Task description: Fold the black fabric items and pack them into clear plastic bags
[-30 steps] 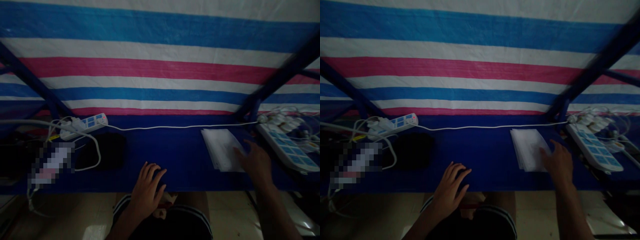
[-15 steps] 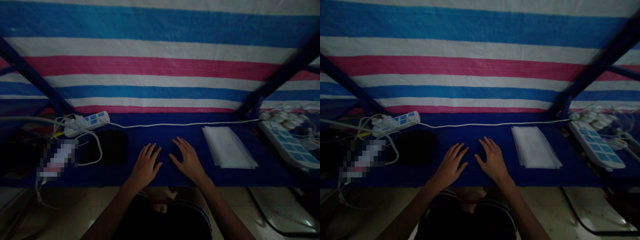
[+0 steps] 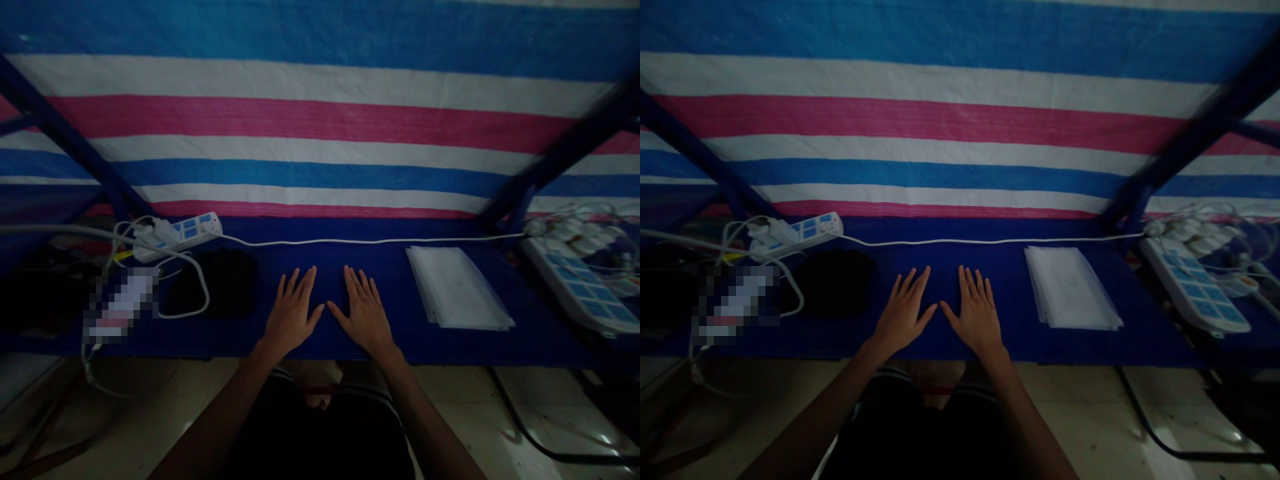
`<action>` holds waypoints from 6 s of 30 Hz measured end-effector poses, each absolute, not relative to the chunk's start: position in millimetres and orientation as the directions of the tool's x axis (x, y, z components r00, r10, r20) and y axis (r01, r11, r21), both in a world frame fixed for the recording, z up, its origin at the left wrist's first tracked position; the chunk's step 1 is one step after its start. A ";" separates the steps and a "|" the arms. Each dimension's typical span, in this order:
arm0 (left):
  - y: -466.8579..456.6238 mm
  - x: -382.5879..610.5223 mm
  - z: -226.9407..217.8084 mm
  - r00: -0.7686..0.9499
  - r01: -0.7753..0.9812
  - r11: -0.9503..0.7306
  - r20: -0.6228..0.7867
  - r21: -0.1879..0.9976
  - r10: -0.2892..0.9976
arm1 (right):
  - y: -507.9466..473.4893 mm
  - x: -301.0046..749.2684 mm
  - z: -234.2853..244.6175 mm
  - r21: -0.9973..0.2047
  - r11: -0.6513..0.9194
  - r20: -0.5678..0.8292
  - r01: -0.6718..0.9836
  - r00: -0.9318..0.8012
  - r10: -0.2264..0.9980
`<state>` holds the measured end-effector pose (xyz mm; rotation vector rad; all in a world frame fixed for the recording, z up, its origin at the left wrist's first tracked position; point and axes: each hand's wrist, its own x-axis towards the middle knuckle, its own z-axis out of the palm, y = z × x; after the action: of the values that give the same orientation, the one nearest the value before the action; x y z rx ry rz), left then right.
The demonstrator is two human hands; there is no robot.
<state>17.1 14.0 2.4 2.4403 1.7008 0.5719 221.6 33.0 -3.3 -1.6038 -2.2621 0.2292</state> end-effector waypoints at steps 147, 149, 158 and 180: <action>-24.8 -72.3 47.9 -0.210 0.928 -0.049 0.626 0.369 0.751 | 11.5 364.4 -27.8 -0.335 -0.045 0.488 0.941 0.214 0.846; -22.2 -88.5 47.6 -0.235 0.948 0.042 0.602 0.317 0.763 | 11.2 361.3 -24.8 -0.364 -0.037 0.497 0.931 0.228 0.837; -12.6 -109.6 38.2 -0.323 0.941 0.216 0.504 0.260 0.801 | 10.4 357.4 -19.5 -0.411 -0.061 0.469 0.910 0.269 0.841; 17.1 -54.2 61.7 -0.126 0.281 -0.059 0.098 0.958 0.987 | 9.3 355.8 -14.5 -0.438 -0.050 0.516 0.898 0.296 0.803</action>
<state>-54.2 17.1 61.7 1.4069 1.4841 1.2280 355.8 9.3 -14.5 -1.8620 -1.5214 -0.1699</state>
